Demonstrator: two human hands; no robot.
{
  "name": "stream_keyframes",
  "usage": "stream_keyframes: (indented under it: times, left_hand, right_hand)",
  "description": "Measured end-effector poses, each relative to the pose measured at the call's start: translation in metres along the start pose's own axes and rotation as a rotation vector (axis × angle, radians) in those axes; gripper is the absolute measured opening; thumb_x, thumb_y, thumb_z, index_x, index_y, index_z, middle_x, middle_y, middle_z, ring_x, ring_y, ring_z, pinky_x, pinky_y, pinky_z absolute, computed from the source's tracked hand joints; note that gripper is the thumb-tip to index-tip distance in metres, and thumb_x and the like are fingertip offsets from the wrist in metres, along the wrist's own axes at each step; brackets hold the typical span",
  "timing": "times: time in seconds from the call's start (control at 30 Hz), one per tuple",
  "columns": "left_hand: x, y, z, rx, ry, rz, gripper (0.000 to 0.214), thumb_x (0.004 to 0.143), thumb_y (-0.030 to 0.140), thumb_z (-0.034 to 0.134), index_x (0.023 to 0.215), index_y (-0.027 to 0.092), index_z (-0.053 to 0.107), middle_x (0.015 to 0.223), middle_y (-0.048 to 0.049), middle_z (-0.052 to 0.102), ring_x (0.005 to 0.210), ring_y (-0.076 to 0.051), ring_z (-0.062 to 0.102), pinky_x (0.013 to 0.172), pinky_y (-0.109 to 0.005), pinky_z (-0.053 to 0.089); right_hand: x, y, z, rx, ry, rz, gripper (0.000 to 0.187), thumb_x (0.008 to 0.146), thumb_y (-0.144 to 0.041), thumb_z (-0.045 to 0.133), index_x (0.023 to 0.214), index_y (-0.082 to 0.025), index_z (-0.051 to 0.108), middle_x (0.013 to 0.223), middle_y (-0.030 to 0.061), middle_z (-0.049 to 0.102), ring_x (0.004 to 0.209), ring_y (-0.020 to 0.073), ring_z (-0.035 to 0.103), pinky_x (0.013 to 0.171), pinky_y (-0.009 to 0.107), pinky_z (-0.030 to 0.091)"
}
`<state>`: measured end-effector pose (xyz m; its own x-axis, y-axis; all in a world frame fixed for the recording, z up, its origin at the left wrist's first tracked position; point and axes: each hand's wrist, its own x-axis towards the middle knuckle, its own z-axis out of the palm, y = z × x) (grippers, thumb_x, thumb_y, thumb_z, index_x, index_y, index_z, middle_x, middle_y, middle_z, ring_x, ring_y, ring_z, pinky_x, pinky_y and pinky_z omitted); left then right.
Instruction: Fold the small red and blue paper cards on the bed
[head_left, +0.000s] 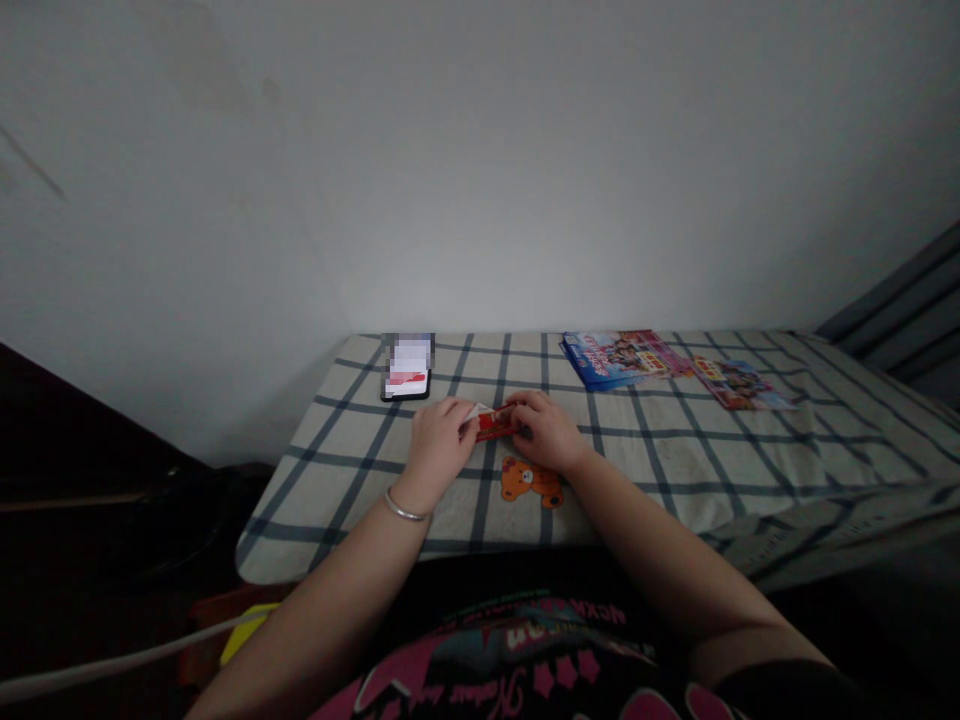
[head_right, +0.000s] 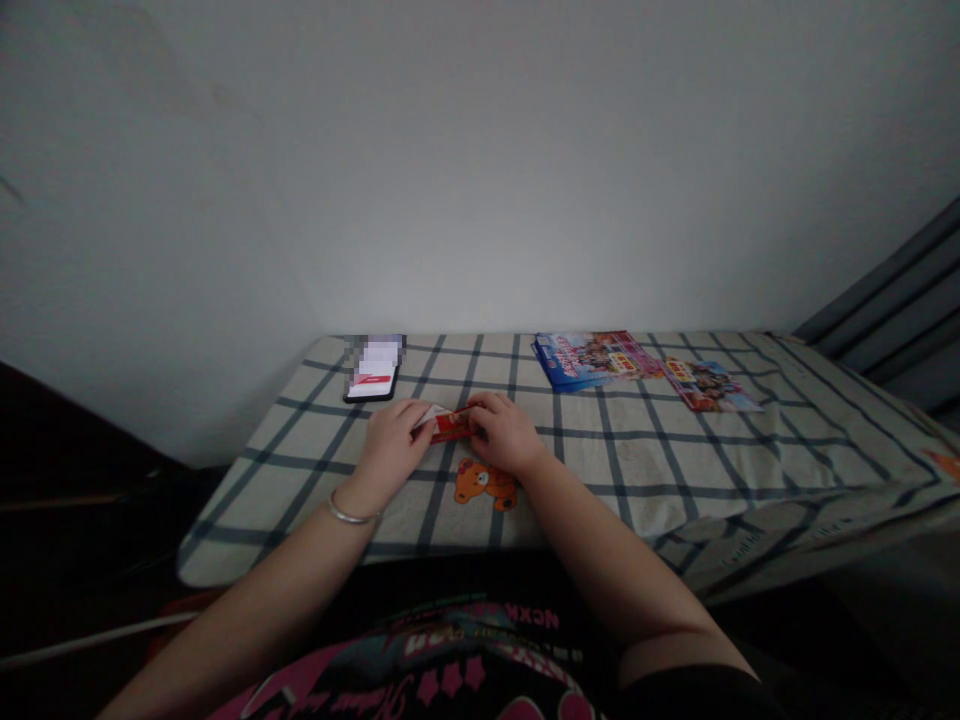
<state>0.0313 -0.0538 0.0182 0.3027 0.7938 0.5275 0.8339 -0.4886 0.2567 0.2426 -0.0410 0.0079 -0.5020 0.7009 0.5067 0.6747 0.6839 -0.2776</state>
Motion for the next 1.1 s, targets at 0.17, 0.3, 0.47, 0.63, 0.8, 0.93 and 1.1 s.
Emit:
stream_keyframes:
  times: [0.17, 0.3, 0.47, 0.63, 0.8, 0.93, 1.1]
  left_hand:
    - [-0.001, -0.002, 0.004, -0.118, -0.024, 0.032, 0.017, 0.092, 0.022, 0.049, 0.096, 0.020, 0.065, 0.096, -0.0059, 0.062, 0.089, -0.021, 0.059, 0.080, -0.035, 0.049]
    - [-0.001, -0.002, 0.006, -0.185, -0.053, 0.038, 0.017, 0.093, 0.020, 0.048, 0.099, 0.020, 0.065, 0.098, -0.0057, 0.061, 0.092, -0.020, 0.059, 0.083, -0.034, 0.050]
    - [-0.001, -0.002, 0.007, -0.197, -0.051, -0.021, 0.019, 0.090, 0.014, 0.049, 0.104, 0.018, 0.061, 0.101, -0.0067, 0.062, 0.093, -0.021, 0.059, 0.084, -0.036, 0.050]
    - [-0.002, -0.006, 0.008, -0.215, -0.017, -0.058, 0.015, 0.088, 0.013, 0.050, 0.098, 0.019, 0.059, 0.096, -0.0053, 0.062, 0.088, -0.020, 0.060, 0.077, -0.033, 0.050]
    - [-0.003, -0.010, 0.011, -0.220, 0.008, -0.085, 0.015, 0.085, 0.009, 0.050, 0.093, 0.020, 0.057, 0.091, -0.0039, 0.060, 0.084, -0.018, 0.060, 0.074, -0.031, 0.049]
    - [-0.002, -0.010, 0.011, -0.223, -0.001, -0.077, 0.016, 0.084, 0.009, 0.050, 0.091, 0.020, 0.057, 0.090, -0.0035, 0.060, 0.084, -0.018, 0.059, 0.074, -0.032, 0.049]
    - [-0.001, -0.007, 0.007, -0.207, -0.009, -0.046, 0.019, 0.082, 0.007, 0.049, 0.093, 0.020, 0.057, 0.092, -0.0044, 0.060, 0.085, -0.019, 0.059, 0.075, -0.033, 0.050]
  right_hand:
    - [0.001, 0.000, -0.002, -0.029, 0.026, -0.002, 0.013, 0.077, -0.012, 0.065, 0.085, -0.022, 0.060, 0.120, 0.0066, 0.060, 0.110, 0.0242, 0.054, 0.097, 0.041, 0.046]
    - [0.001, 0.000, -0.002, -0.042, 0.021, -0.004, 0.008, 0.082, -0.015, 0.063, 0.087, -0.022, 0.062, 0.114, 0.0062, 0.063, 0.106, 0.0235, 0.054, 0.094, 0.040, 0.047]
    - [0.001, 0.002, -0.002, -0.096, 0.021, 0.100, 0.004, 0.085, -0.018, 0.062, 0.086, -0.022, 0.063, 0.092, 0.0054, 0.066, 0.092, 0.0230, 0.056, 0.084, 0.037, 0.047]
    - [0.001, 0.004, -0.004, -0.140, 0.073, 0.197, 0.003, 0.084, -0.019, 0.062, 0.083, -0.021, 0.062, 0.086, 0.0048, 0.065, 0.088, 0.0234, 0.056, 0.078, 0.036, 0.045]
    - [0.000, 0.005, -0.004, -0.138, 0.089, 0.226, 0.002, 0.084, -0.020, 0.061, 0.085, -0.022, 0.061, 0.086, 0.0045, 0.065, 0.087, 0.0228, 0.057, 0.077, 0.035, 0.045]
    - [0.000, 0.005, -0.003, -0.137, 0.095, 0.234, 0.003, 0.086, -0.024, 0.060, 0.085, -0.022, 0.061, 0.087, 0.0043, 0.065, 0.087, 0.0226, 0.058, 0.077, 0.034, 0.045]
    - [0.000, 0.006, -0.003, -0.130, 0.092, 0.248, 0.009, 0.090, -0.026, 0.055, 0.084, -0.022, 0.060, 0.085, 0.0049, 0.066, 0.084, 0.0219, 0.058, 0.076, 0.034, 0.045]
